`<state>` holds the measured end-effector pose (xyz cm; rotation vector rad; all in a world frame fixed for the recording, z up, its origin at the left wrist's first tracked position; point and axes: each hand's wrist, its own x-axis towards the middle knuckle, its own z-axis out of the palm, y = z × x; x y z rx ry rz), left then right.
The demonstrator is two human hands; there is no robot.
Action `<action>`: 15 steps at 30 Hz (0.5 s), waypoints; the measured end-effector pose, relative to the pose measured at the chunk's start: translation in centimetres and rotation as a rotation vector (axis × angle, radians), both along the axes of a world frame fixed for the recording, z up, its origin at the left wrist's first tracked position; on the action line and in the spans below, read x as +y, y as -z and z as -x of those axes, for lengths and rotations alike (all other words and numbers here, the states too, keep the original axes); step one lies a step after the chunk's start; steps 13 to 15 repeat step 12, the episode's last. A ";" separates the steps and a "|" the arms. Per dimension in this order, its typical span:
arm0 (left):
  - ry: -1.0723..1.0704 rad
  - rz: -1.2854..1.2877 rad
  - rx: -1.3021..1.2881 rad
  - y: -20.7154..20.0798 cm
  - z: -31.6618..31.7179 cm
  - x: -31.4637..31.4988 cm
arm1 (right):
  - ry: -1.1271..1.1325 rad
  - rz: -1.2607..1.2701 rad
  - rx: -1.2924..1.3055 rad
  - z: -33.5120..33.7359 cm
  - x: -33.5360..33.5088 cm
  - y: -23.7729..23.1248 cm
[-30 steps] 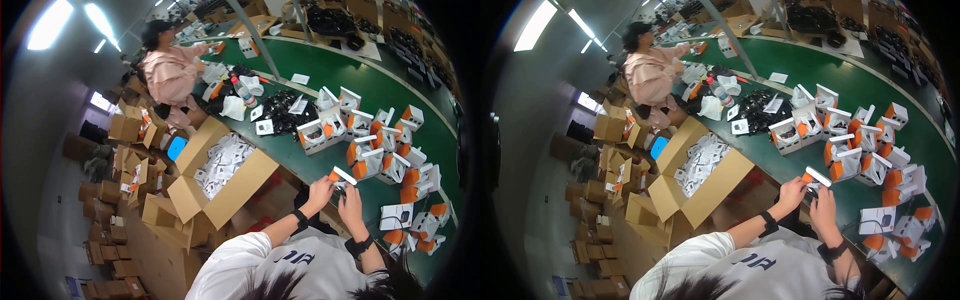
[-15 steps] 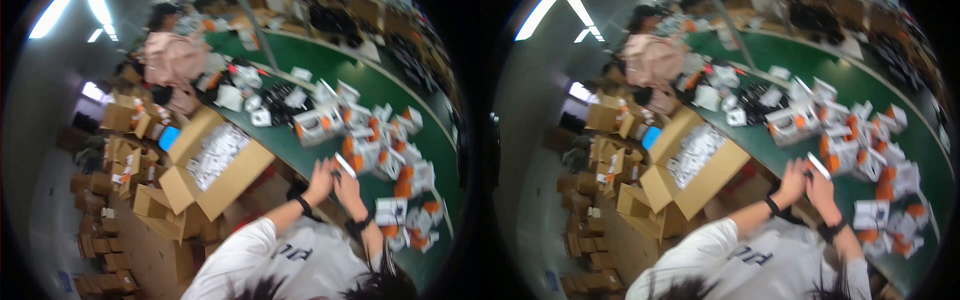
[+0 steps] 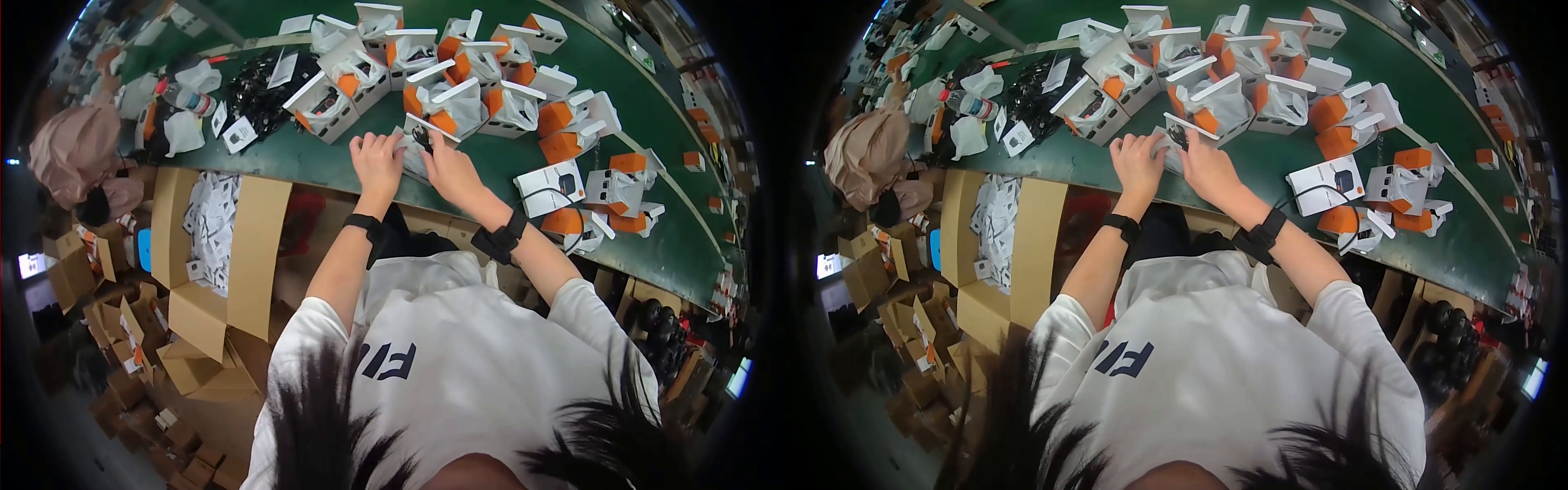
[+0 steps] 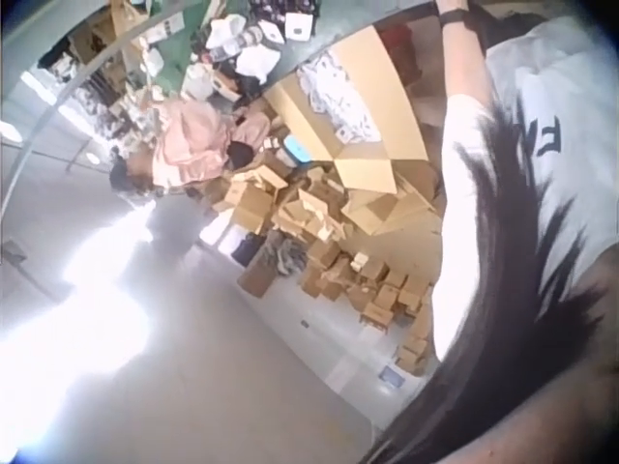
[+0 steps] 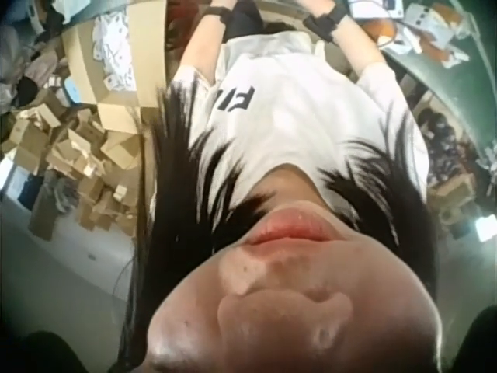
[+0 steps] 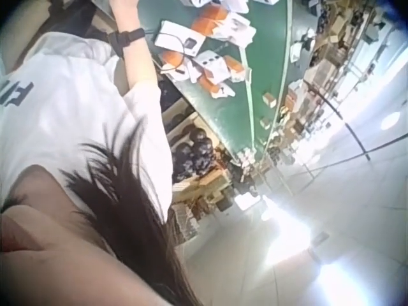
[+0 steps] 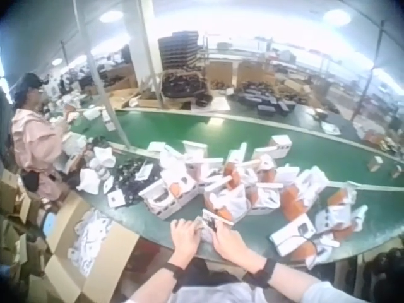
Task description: The person is packaging small electronic devices into orange and white boxes on an assembly line.
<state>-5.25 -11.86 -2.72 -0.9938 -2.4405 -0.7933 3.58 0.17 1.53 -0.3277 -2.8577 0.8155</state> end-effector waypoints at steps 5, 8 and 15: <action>0.026 0.099 -0.002 0.3 -0.6 -0.1 | -0.119 -0.035 0.039 0.1 1.7 -0.1; 0.034 0.141 -0.029 -0.1 -0.7 0.1 | -0.177 -0.048 0.049 0.2 2.6 0.1; 0.072 0.197 -0.013 -0.1 -0.7 0.7 | -0.084 -0.256 -0.137 0.8 1.4 2.7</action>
